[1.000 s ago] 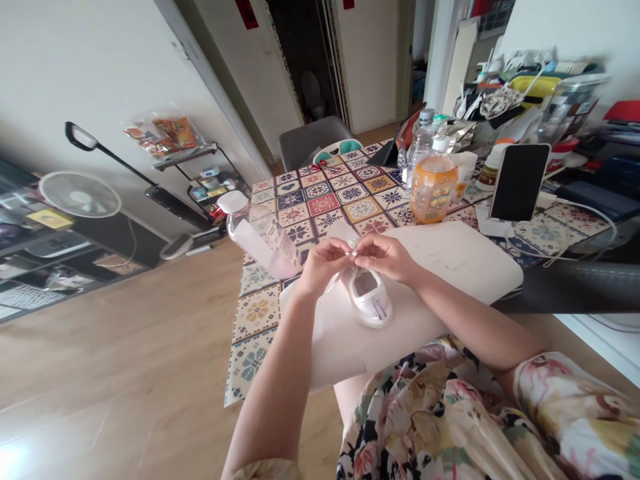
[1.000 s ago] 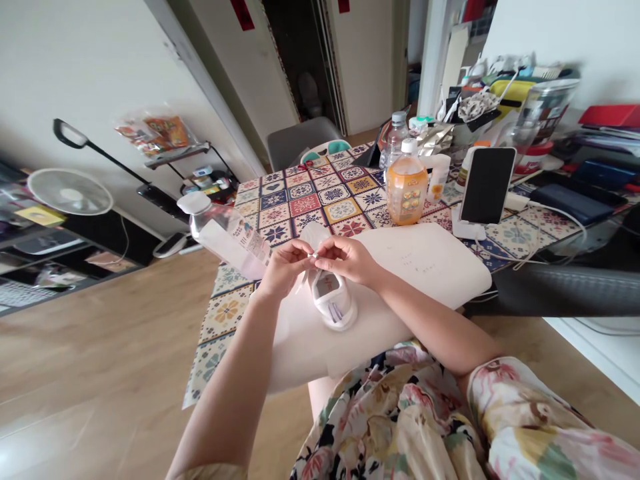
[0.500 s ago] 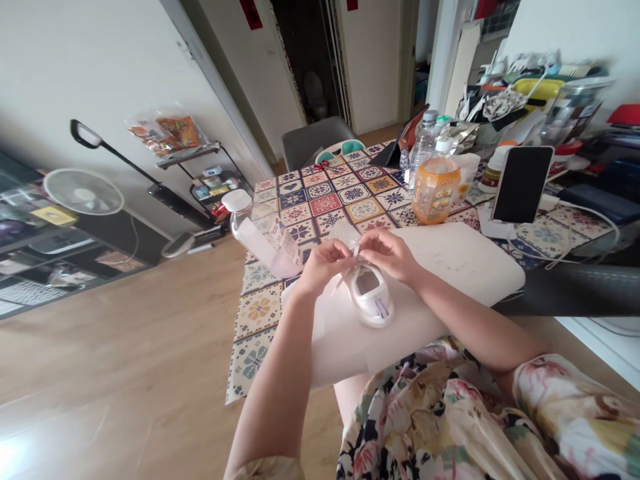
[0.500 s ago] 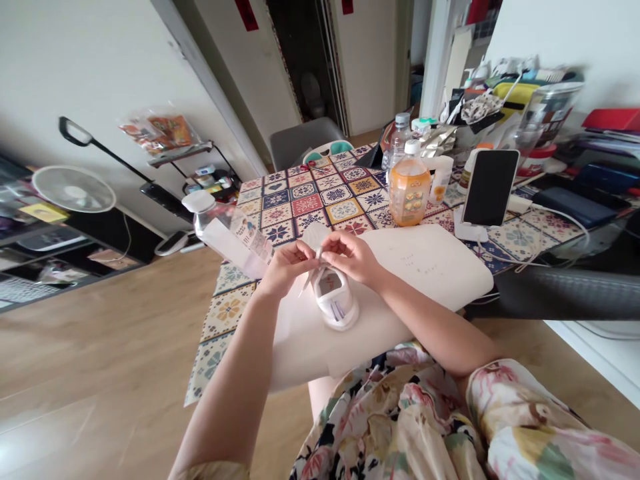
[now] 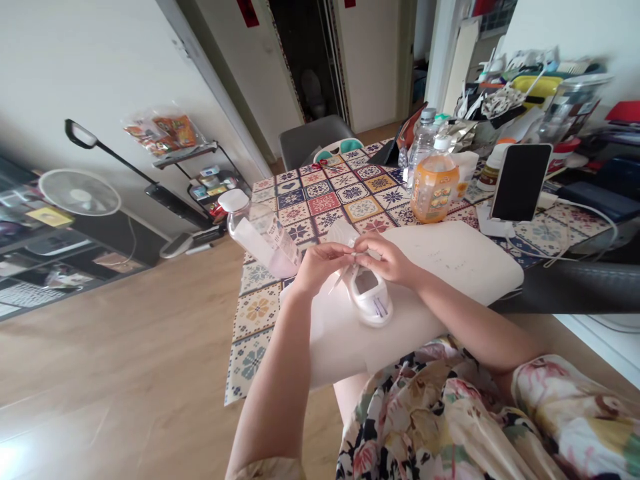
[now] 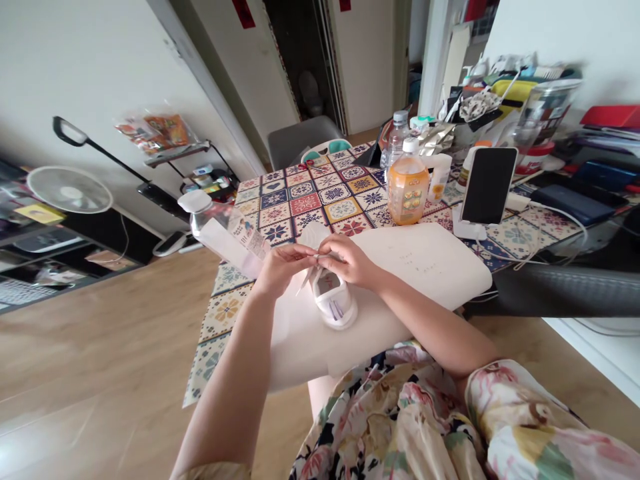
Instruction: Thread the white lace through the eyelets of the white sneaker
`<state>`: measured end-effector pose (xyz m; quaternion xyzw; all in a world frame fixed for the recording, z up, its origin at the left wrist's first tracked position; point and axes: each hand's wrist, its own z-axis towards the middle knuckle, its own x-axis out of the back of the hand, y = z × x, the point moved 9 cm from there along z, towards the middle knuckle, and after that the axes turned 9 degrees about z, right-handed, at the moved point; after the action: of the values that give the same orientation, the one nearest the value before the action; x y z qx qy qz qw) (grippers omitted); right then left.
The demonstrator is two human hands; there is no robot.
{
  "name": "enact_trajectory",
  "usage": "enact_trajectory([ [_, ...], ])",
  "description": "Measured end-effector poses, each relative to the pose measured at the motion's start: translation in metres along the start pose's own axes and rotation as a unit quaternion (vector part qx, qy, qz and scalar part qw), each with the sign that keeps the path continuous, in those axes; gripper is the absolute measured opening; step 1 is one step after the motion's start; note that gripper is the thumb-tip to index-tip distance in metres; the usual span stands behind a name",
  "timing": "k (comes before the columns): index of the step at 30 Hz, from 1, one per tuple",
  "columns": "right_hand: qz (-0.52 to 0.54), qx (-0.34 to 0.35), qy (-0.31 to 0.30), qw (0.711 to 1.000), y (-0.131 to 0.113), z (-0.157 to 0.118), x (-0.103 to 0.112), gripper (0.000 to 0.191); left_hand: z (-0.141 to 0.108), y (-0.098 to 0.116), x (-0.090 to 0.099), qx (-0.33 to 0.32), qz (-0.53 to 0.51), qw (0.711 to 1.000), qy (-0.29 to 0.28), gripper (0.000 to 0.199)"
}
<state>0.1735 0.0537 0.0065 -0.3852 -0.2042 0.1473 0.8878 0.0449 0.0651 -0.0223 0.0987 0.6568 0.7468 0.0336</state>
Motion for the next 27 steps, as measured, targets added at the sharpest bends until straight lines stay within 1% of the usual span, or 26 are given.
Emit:
enact_trajectory([
  [4,0.041,-0.036,-0.015,0.998,0.006,0.000,-0.002,0.019,0.000,0.001,-0.001,0.003,0.000,1.000,-0.005,0.030],
  [6,0.050,-0.043,-0.017,0.998,0.008,-0.001,-0.002,0.018,-0.001,0.002,-0.002,0.008,-0.006,1.000,-0.008,0.030],
  [8,0.044,-0.036,-0.023,0.998,0.006,-0.001,-0.002,0.013,-0.002,0.001,-0.004,0.016,-0.022,0.999,-0.016,0.030],
  [11,-0.012,-0.003,-0.019,1.000,0.000,-0.002,-0.001,0.004,-0.002,-0.001,-0.009,0.036,-0.054,0.997,-0.030,0.029],
  [13,-0.056,0.035,0.002,0.998,-0.008,-0.003,0.002,0.011,-0.002,-0.003,-0.011,0.052,-0.074,0.995,-0.032,0.029],
  [15,-0.082,0.089,0.020,0.993,-0.018,-0.003,0.002,0.015,-0.002,-0.005,-0.012,0.064,-0.089,0.994,-0.031,0.030],
  [17,-0.095,0.140,0.024,0.985,-0.029,-0.004,0.001,0.010,-0.002,-0.006,-0.013,0.070,-0.095,0.992,-0.034,0.030],
  [19,-0.110,0.168,0.027,0.979,-0.035,-0.005,0.000,0.005,-0.001,-0.007,-0.013,0.074,-0.096,0.992,-0.037,0.031],
  [23,-0.117,0.181,0.040,0.976,-0.040,-0.004,0.002,0.008,0.001,-0.011,-0.008,0.081,-0.102,0.991,-0.026,0.035],
  [25,-0.086,0.180,0.029,0.979,-0.041,-0.005,0.003,0.009,0.002,-0.013,-0.003,0.080,-0.097,0.992,-0.009,0.037],
  [27,-0.045,0.165,0.003,0.985,-0.039,-0.005,0.004,0.010,0.004,-0.015,0.004,0.067,-0.076,0.995,0.015,0.037],
])
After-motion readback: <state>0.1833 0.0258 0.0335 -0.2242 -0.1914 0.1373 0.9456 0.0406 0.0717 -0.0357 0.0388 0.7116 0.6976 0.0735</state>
